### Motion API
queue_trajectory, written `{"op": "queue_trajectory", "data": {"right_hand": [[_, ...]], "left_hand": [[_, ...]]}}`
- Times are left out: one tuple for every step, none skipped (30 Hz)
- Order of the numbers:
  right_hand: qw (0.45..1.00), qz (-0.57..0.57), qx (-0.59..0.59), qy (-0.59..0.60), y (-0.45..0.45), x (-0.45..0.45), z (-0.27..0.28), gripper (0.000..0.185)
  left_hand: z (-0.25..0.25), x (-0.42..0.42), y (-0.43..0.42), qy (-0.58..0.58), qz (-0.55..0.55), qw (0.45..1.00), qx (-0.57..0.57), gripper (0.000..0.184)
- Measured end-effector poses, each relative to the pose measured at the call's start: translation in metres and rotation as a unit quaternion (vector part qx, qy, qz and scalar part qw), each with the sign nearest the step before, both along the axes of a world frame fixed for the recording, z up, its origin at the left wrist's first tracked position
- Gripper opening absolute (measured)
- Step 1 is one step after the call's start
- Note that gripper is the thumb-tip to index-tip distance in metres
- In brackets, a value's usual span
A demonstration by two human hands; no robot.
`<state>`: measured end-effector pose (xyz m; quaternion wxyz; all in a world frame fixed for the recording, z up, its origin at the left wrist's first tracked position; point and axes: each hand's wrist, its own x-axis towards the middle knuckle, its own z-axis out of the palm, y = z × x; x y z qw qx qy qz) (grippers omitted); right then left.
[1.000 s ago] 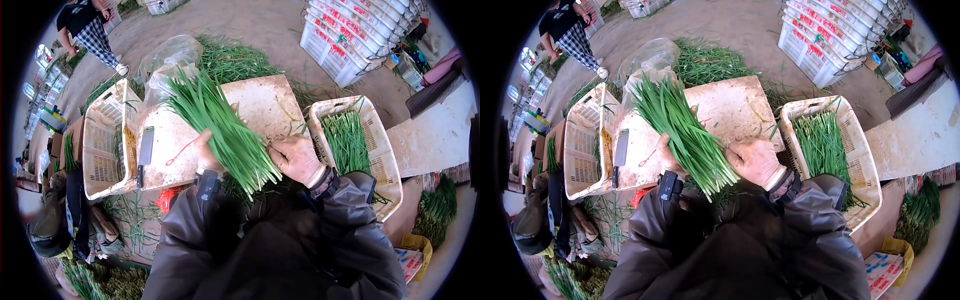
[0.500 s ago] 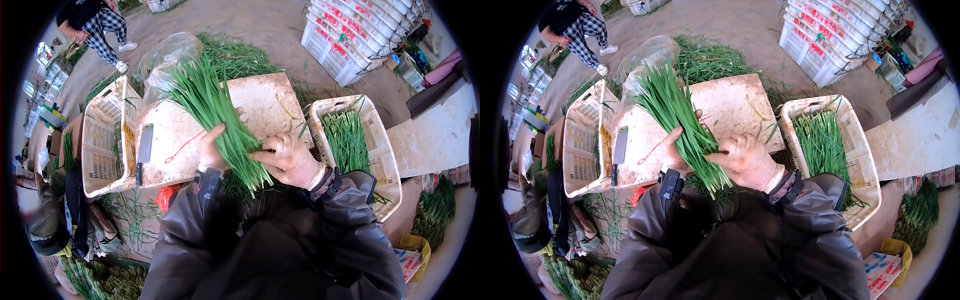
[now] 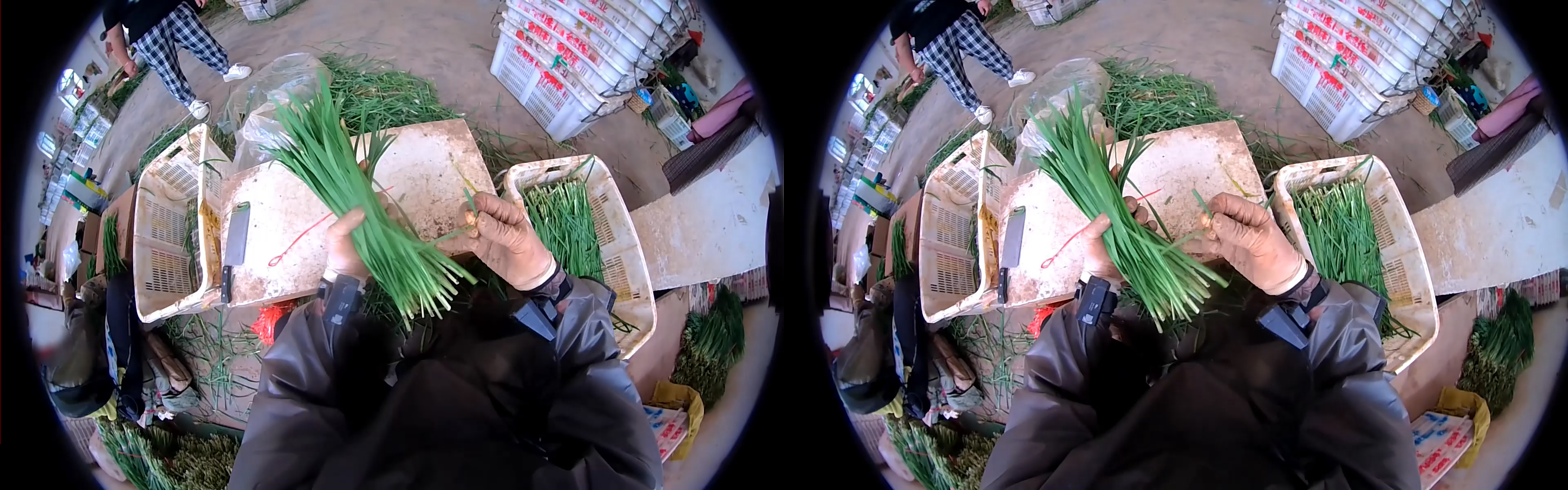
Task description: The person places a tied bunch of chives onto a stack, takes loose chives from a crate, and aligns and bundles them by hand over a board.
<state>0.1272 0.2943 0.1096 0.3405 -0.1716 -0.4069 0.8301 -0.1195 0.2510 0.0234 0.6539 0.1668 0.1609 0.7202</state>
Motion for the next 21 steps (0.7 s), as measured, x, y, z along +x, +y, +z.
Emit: {"op": "queue_trajectory", "data": {"right_hand": [[0.999,0.015,0.033,-0.018,0.005,0.004,-0.002,0.014],[0.997,0.029,0.066,-0.035,0.009,0.007,-0.002,0.015],[0.999,0.002,0.045,0.009,0.012,0.010,-0.001,0.015],[0.998,-0.023,0.025,0.053,0.014,0.012,0.005,0.014],[0.994,-0.049,0.003,0.097,0.017,0.015,0.008,0.013],[0.994,-0.068,0.032,0.080,0.031,0.024,0.008,0.008],[0.974,-0.116,0.158,-0.115,0.042,0.033,0.006,0.009],[0.901,-0.143,0.263,-0.313,0.053,0.040,0.007,0.013],[0.700,-0.143,0.401,-0.574,0.058,0.046,0.008,0.022],[0.627,-0.149,0.431,-0.631,0.058,0.046,-0.008,0.030],[0.549,-0.154,0.457,-0.683,0.060,0.046,-0.037,0.038],[0.593,-0.134,0.549,-0.574,0.066,0.054,-0.068,0.056],[0.677,0.015,0.455,-0.579,0.054,0.039,-0.036,0.072],[0.743,0.077,0.398,-0.532,0.044,0.026,-0.028,0.082],[0.803,0.127,0.344,-0.471,0.034,0.013,-0.030,0.091],[0.843,0.175,0.287,-0.419,0.025,0.000,-0.028,0.101],[0.855,0.203,0.271,-0.392,0.017,-0.011,-0.030,0.111],[0.848,0.209,0.304,-0.379,0.010,-0.022,-0.038,0.112],[0.840,0.215,0.337,-0.366,0.004,-0.032,-0.049,0.113],[0.885,0.217,0.292,-0.292,-0.003,-0.043,-0.057,0.111],[0.920,0.219,0.244,-0.215,-0.009,-0.050,-0.062,0.110]], "left_hand": [[0.002,-0.001,-0.001,-0.002,0.010,1.000,-0.008,0.038],[0.004,-0.001,-0.002,-0.003,0.021,1.000,-0.015,0.036],[0.007,-0.002,-0.004,-0.005,0.031,0.999,-0.022,0.035],[0.013,-0.001,-0.006,-0.005,0.051,0.998,-0.041,0.035],[0.018,-0.003,-0.008,-0.011,0.045,0.998,-0.039,0.035],[0.023,-0.005,-0.011,-0.017,0.037,0.998,-0.037,0.034],[0.024,-0.008,-0.013,-0.023,0.030,0.999,-0.035,0.034],[0.023,-0.012,-0.015,-0.017,0.029,0.999,-0.037,0.036],[0.020,-0.017,-0.016,-0.011,0.028,0.999,-0.038,0.038],[0.015,-0.021,-0.017,-0.005,0.027,0.999,-0.039,0.041],[0.009,-0.023,-0.017,0.001,0.025,0.999,-0.040,0.043],[-0.001,-0.024,-0.012,-0.009,0.050,0.998,-0.031,0.044],[0.001,-0.024,-0.014,0.008,0.035,0.999,-0.029,0.045],[0.005,-0.024,-0.016,0.024,0.022,0.999,-0.026,0.047],[0.007,-0.024,-0.017,0.039,0.009,0.999,-0.023,0.048],[0.007,-0.019,-0.016,0.020,0.026,0.999,-0.014,0.053],[0.008,-0.017,-0.016,0.011,0.009,1.000,-0.005,0.056],[0.006,-0.018,-0.017,0.013,-0.009,1.000,-0.010,0.056],[0.003,-0.018,-0.017,0.016,-0.027,0.999,-0.015,0.056],[0.000,-0.018,-0.016,0.011,-0.024,0.999,-0.021,0.058],[-0.003,-0.019,-0.018,0.011,-0.030,0.999,-0.044,0.060]]}}
